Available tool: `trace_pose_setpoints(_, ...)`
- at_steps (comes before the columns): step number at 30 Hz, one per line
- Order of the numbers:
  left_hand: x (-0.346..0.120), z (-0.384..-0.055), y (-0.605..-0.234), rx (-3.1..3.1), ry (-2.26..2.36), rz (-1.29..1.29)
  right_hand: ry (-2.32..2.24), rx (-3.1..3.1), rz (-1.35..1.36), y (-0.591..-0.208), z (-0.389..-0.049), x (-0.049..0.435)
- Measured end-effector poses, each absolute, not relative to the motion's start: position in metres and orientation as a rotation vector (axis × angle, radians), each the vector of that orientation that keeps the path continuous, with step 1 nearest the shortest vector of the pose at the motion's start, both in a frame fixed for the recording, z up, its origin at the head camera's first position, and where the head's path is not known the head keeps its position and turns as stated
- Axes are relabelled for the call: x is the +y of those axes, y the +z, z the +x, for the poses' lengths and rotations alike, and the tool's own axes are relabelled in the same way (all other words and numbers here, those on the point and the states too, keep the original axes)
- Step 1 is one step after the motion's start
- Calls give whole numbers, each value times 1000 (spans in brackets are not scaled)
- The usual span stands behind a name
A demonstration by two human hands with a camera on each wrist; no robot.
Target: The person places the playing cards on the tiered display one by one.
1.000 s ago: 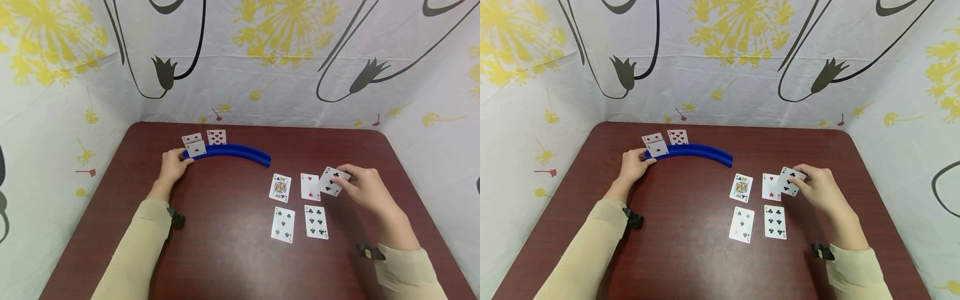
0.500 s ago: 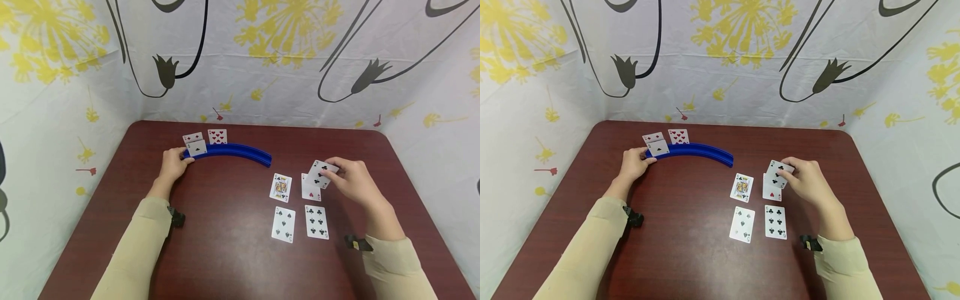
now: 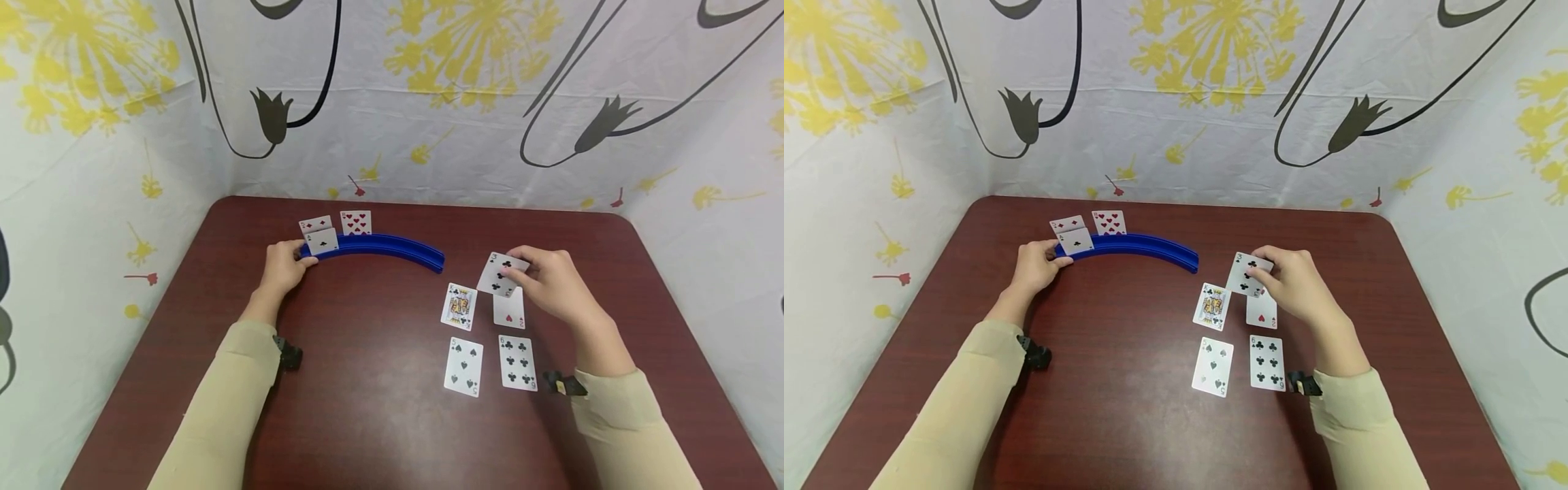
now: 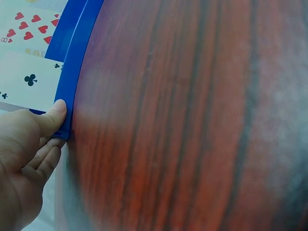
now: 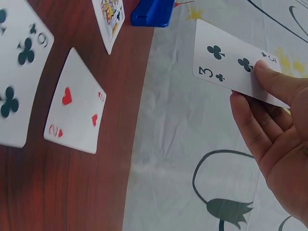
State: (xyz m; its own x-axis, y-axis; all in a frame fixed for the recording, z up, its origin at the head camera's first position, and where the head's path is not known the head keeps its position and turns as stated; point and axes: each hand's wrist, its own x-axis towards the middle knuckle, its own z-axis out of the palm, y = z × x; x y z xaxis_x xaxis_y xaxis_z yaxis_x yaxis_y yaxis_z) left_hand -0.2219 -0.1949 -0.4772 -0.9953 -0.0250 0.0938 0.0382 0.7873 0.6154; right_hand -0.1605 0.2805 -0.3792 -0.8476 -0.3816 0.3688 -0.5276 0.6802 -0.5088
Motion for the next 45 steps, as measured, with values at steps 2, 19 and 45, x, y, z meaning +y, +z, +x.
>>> trace_pose_setpoints(2, -195, -222, -477, -2882, -995, -7, 928, -2667, 740, -379, -163, 277)
trace_pose_setpoints(19, -195, -220, -476, -2902, -1003, 22, 1028, -2707, 765, -377, -173, 250)
trace_pose_setpoints(45, -195, -221, -476, -2899, -1009, 9, 1039, -2649, 854, -383, -198, 201)
